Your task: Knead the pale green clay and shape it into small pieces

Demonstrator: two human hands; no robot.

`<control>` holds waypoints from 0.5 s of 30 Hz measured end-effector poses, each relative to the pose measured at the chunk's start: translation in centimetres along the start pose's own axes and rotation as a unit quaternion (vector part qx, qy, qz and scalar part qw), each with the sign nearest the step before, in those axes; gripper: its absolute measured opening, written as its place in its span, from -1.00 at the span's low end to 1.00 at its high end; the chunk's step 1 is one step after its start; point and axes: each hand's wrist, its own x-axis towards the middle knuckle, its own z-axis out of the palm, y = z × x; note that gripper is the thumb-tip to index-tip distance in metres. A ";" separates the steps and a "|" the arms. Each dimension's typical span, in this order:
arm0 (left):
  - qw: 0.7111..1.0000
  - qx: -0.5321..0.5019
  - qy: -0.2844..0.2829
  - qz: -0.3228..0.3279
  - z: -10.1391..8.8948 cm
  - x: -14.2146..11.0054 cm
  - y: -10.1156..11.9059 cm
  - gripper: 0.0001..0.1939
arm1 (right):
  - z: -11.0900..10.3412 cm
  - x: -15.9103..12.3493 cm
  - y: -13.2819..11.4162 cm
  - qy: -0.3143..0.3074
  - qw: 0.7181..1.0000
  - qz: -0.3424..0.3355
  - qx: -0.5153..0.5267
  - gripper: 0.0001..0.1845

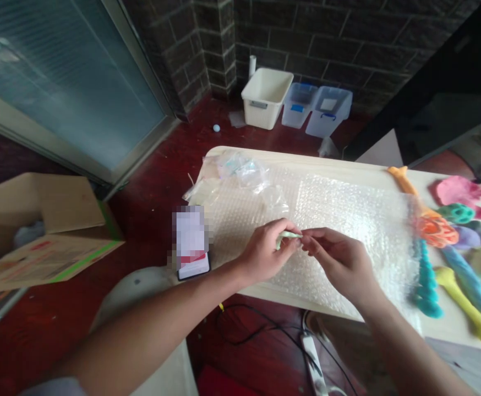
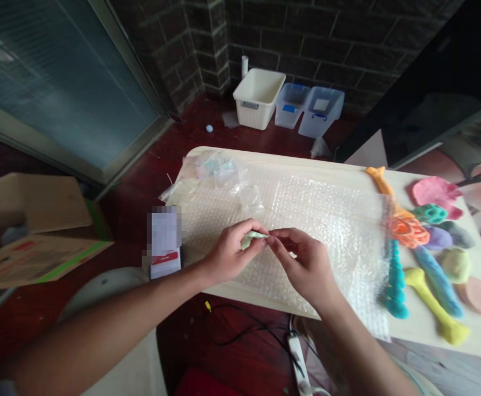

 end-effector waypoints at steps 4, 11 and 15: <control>1.000 -0.002 -0.006 0.019 -0.5 -0.5 0.1 -0.91 | 0.6 0.0 0.0 -0.008 1.000 0.008 0.022 -0.69; 0.999 0.024 0.011 0.020 -0.4 -1.4 0.2 -0.91 | 0.7 -2.1 0.1 0.097 0.983 -0.058 -0.148 -0.71; 0.999 0.036 0.001 -0.014 0.9 -1.4 -0.2 -0.85 | 2.5 -2.8 -3.2 0.110 0.935 -0.193 -0.278 -0.81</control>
